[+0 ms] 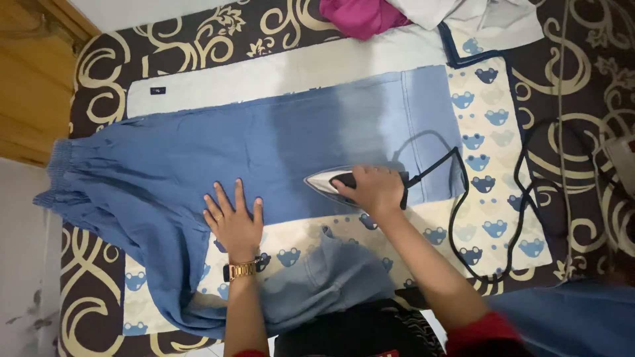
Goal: Ironing a blue shirt and a pair of blue trousers on an ironing board.
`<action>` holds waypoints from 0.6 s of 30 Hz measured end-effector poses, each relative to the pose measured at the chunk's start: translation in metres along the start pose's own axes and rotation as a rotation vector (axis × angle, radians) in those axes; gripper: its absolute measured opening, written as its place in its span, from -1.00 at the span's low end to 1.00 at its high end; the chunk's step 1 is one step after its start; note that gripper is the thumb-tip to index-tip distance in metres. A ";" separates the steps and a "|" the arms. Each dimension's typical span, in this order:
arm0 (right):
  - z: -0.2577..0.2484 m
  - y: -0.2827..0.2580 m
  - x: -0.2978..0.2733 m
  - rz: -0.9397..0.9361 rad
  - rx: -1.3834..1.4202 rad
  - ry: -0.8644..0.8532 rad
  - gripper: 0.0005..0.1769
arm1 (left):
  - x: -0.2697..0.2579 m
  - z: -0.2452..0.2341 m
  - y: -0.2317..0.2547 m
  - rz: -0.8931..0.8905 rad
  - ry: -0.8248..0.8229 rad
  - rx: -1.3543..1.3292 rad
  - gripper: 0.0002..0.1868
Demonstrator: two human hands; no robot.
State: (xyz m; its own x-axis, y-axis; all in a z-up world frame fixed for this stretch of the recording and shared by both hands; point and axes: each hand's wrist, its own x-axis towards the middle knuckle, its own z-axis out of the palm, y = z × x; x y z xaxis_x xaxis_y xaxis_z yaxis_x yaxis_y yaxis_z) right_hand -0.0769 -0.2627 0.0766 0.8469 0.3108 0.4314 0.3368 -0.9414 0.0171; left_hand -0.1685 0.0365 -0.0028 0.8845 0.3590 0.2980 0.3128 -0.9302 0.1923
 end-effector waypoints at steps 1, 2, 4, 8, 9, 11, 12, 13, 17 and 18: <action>-0.005 0.002 -0.003 0.007 -0.001 0.000 -0.36 | 0.000 -0.001 0.000 0.007 -0.001 0.000 -0.31; -0.009 0.005 -0.006 0.010 0.063 -0.140 -0.35 | 0.000 -0.002 0.000 0.013 0.008 0.003 -0.31; -0.015 0.016 -0.015 0.016 0.124 -0.276 -0.34 | 0.002 -0.004 0.003 0.022 0.019 0.001 -0.31; -0.014 0.050 -0.030 -0.143 0.089 -0.273 -0.26 | 0.004 -0.003 0.008 0.006 0.043 -0.038 -0.31; -0.012 0.056 -0.033 -0.197 0.051 -0.127 -0.27 | 0.002 -0.003 0.006 0.004 0.043 -0.036 -0.31; -0.005 0.065 -0.014 -0.101 0.020 -0.158 -0.29 | 0.001 0.000 0.002 0.007 0.034 -0.015 -0.31; -0.001 0.068 -0.006 -0.007 -0.016 -0.185 -0.31 | -0.001 0.001 -0.001 0.011 0.029 0.003 -0.31; -0.001 0.066 -0.002 -0.005 -0.016 -0.183 -0.31 | 0.000 0.000 0.000 0.013 0.031 0.003 -0.31; -0.014 0.055 -0.003 0.106 -0.071 -0.216 -0.32 | 0.001 -0.004 0.005 0.005 0.025 -0.041 -0.30; -0.020 0.053 -0.005 0.135 -0.003 -0.303 -0.35 | 0.002 -0.005 0.006 -0.005 0.016 -0.064 -0.30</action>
State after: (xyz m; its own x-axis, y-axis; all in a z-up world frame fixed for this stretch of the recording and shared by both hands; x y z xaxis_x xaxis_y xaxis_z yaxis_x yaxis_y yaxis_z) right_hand -0.0717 -0.3168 0.0929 0.9679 0.2074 0.1418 0.2122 -0.9770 -0.0192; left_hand -0.1668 0.0324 0.0031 0.8771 0.3652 0.3119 0.2940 -0.9218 0.2526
